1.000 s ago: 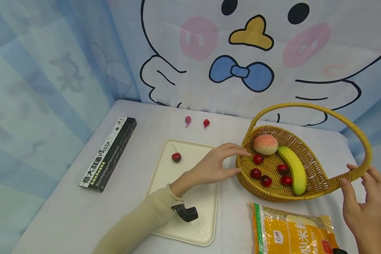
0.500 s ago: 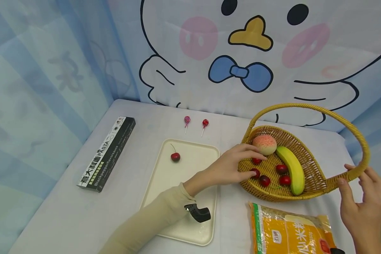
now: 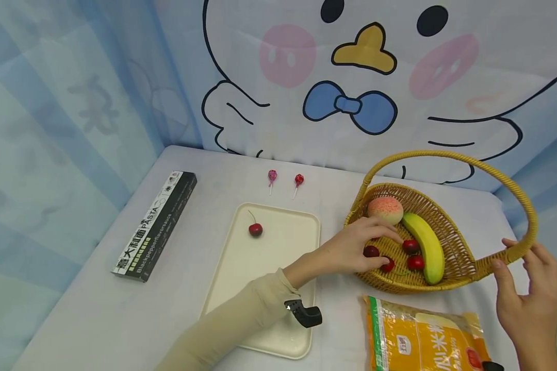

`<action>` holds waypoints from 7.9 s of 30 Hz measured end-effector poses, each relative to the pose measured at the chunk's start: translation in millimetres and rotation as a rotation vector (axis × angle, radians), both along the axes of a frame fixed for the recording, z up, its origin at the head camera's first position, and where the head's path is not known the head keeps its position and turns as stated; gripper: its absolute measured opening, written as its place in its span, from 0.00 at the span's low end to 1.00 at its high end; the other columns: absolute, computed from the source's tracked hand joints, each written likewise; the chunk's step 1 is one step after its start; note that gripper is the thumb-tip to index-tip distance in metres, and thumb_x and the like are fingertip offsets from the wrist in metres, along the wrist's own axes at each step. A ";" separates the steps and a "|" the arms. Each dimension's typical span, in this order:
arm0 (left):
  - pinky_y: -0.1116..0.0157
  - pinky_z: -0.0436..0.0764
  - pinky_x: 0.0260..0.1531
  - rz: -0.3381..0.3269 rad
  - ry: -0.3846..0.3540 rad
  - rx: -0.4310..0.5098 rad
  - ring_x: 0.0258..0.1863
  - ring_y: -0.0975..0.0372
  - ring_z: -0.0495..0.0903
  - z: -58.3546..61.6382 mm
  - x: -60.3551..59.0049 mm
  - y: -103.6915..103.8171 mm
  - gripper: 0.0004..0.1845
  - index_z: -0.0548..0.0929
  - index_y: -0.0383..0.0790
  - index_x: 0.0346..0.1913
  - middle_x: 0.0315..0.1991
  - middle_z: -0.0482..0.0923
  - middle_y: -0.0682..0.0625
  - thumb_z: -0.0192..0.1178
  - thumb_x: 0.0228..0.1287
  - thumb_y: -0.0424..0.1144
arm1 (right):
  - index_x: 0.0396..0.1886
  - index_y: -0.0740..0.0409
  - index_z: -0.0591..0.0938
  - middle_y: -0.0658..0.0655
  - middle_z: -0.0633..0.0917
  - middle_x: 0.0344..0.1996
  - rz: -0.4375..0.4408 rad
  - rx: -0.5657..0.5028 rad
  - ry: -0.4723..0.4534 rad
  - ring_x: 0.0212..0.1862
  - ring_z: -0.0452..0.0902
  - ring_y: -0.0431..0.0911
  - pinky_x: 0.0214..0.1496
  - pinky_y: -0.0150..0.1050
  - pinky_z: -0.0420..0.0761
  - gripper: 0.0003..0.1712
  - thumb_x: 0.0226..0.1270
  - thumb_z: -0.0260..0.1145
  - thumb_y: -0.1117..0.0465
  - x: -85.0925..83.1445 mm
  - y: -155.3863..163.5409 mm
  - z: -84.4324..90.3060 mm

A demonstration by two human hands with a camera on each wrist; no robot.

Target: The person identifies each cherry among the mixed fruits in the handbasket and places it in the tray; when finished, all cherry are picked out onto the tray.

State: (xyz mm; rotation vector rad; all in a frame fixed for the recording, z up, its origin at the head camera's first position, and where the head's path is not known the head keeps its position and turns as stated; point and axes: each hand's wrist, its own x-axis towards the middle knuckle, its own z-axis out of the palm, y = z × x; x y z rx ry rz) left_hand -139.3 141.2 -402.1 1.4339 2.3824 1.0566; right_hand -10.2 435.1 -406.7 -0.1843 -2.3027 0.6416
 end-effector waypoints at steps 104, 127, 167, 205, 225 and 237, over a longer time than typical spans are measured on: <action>0.83 0.73 0.46 -0.084 -0.038 -0.307 0.46 0.78 0.76 12.6 -18.1 56.5 0.10 0.89 0.59 0.54 0.50 0.85 0.68 0.70 0.72 0.49 | 0.73 0.64 0.75 0.71 0.72 0.76 -0.085 0.065 -0.102 0.84 0.60 0.56 0.82 0.23 0.51 0.25 0.79 0.61 0.72 3.3 -10.6 15.7; 0.87 0.72 0.45 -0.034 -0.079 -0.102 0.45 0.80 0.76 24.9 -19.9 30.8 0.13 0.89 0.57 0.56 0.50 0.86 0.68 0.70 0.73 0.49 | 0.75 0.62 0.75 0.68 0.72 0.77 -0.091 0.047 -0.091 0.85 0.58 0.42 0.83 0.24 0.52 0.26 0.81 0.60 0.70 2.6 -4.1 7.9; 0.88 0.69 0.51 0.153 -0.049 0.070 0.52 0.75 0.79 34.8 -19.6 -53.3 0.12 0.89 0.51 0.56 0.55 0.87 0.60 0.70 0.73 0.42 | 0.81 0.51 0.70 0.20 0.66 0.73 -0.061 0.015 -0.024 0.77 0.59 0.20 0.83 0.26 0.54 0.31 0.83 0.56 0.71 -0.2 -3.5 4.6; 0.66 0.88 0.56 0.408 -0.149 0.095 0.50 0.58 0.88 -4.8 -39.8 -166.1 0.10 0.90 0.37 0.50 0.50 0.88 0.47 0.71 0.69 0.33 | 0.84 0.55 0.62 0.24 0.65 0.67 -0.141 -0.106 -0.241 0.68 0.53 0.15 0.85 0.27 0.52 0.29 0.90 0.44 0.59 -3.0 -6.6 -4.5; 0.70 0.82 0.43 0.393 -0.145 -0.151 0.44 0.60 0.86 -19.4 -42.8 -166.8 0.12 0.92 0.41 0.53 0.47 0.90 0.48 0.73 0.69 0.37 | 0.83 0.57 0.63 0.28 0.68 0.67 -0.136 -0.083 -0.220 0.71 0.54 0.16 0.84 0.26 0.52 0.28 0.90 0.44 0.61 -3.3 -5.7 -6.1; 0.64 0.83 0.49 0.391 -0.101 -0.333 0.44 0.61 0.81 -25.2 -39.8 -158.0 0.12 0.92 0.40 0.53 0.47 0.90 0.48 0.72 0.69 0.38 | 0.83 0.53 0.64 0.31 0.69 0.71 -0.127 -0.079 -0.191 0.72 0.55 0.16 0.84 0.25 0.52 0.28 0.90 0.45 0.61 -2.3 -5.6 -6.1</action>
